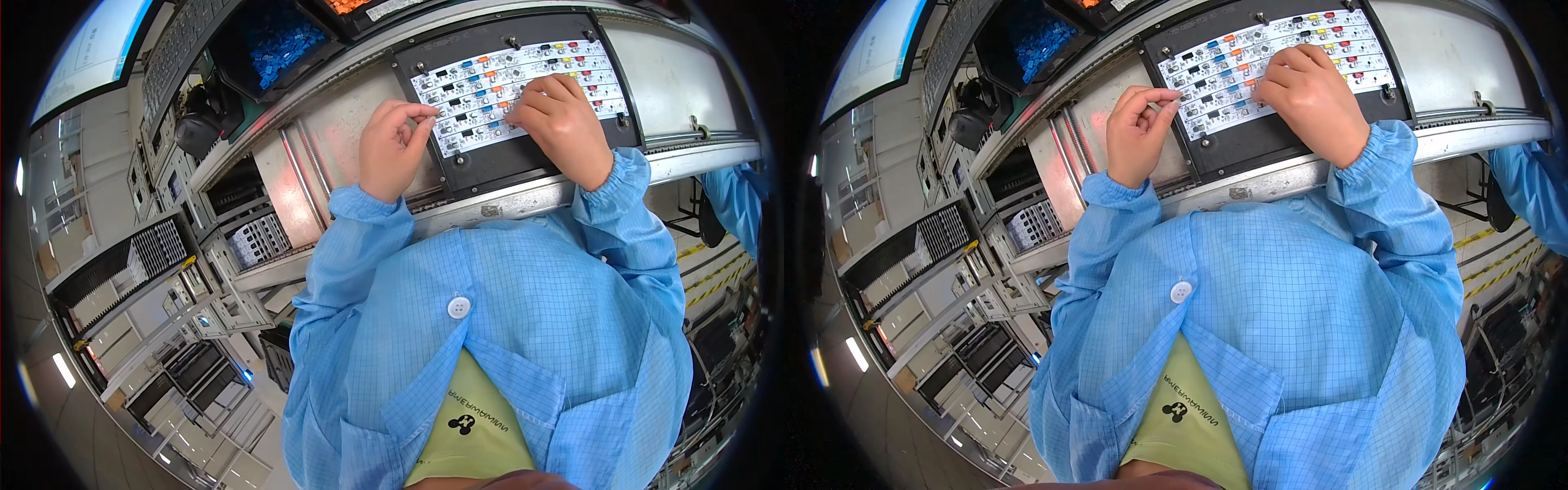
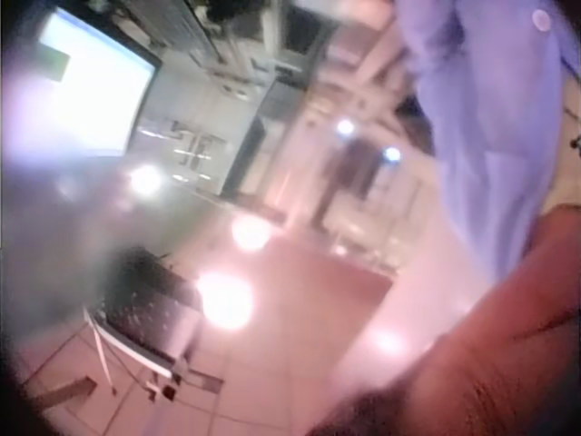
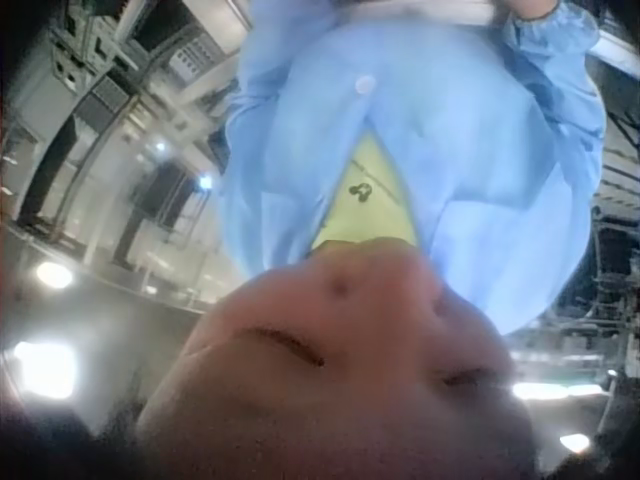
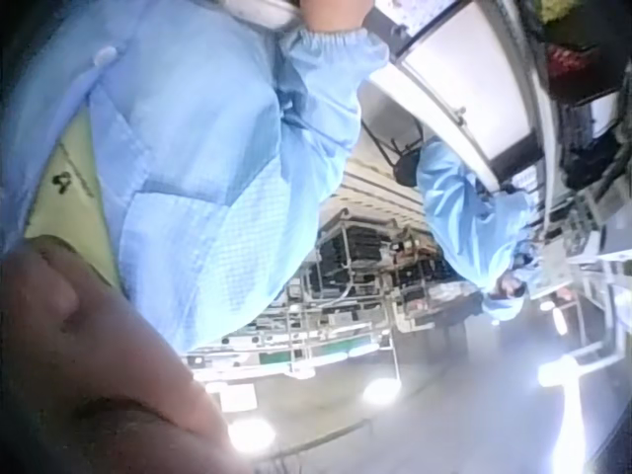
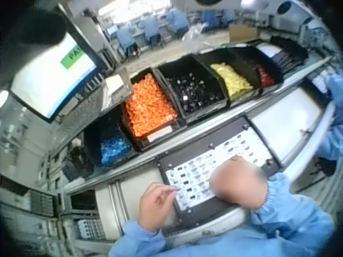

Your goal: Assembling small electronic components onto a printed circuit board at a manual assembly station.

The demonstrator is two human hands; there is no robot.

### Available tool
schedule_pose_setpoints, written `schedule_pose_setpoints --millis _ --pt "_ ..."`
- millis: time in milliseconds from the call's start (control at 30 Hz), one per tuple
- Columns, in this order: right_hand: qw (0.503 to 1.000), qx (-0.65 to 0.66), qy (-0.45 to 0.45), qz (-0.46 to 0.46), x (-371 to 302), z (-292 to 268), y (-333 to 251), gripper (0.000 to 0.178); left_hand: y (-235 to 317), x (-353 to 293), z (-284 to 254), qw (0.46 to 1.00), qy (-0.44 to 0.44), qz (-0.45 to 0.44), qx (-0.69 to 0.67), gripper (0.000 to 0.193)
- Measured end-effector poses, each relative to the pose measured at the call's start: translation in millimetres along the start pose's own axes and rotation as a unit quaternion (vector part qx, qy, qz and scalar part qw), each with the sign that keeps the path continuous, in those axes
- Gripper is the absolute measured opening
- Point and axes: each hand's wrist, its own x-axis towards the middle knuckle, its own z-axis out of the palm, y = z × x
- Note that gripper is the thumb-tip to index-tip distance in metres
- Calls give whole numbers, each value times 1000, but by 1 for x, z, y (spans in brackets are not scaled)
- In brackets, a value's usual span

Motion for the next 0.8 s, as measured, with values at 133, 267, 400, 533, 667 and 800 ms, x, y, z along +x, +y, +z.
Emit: schedule_pose_setpoints --millis 133,267,400,533,667,800 --pt "1000 2 -16 2 -8 -4 -4 18 0 1 0 1000 1 3 8 13" --pt "999 -24 -21 18 -15 -6 -13 22 0 0 0 1000 -2 -1 -1 13" --pt "998 -36 -8 52 -2 -10 -38 27 -3 0 -1 1000 15 10 18 13" --pt "988 152 3 -31 10 32 -73 22 -16 5 0 997 66 42 -7 16" --pt "966 183 -22 -184 10 88 -108 18 -30 11 -3 996 77 -10 -50 16" --pt "955 232 -112 -145 8 91 -112 28 -49 7 -13 995 86 -12 -50 16"
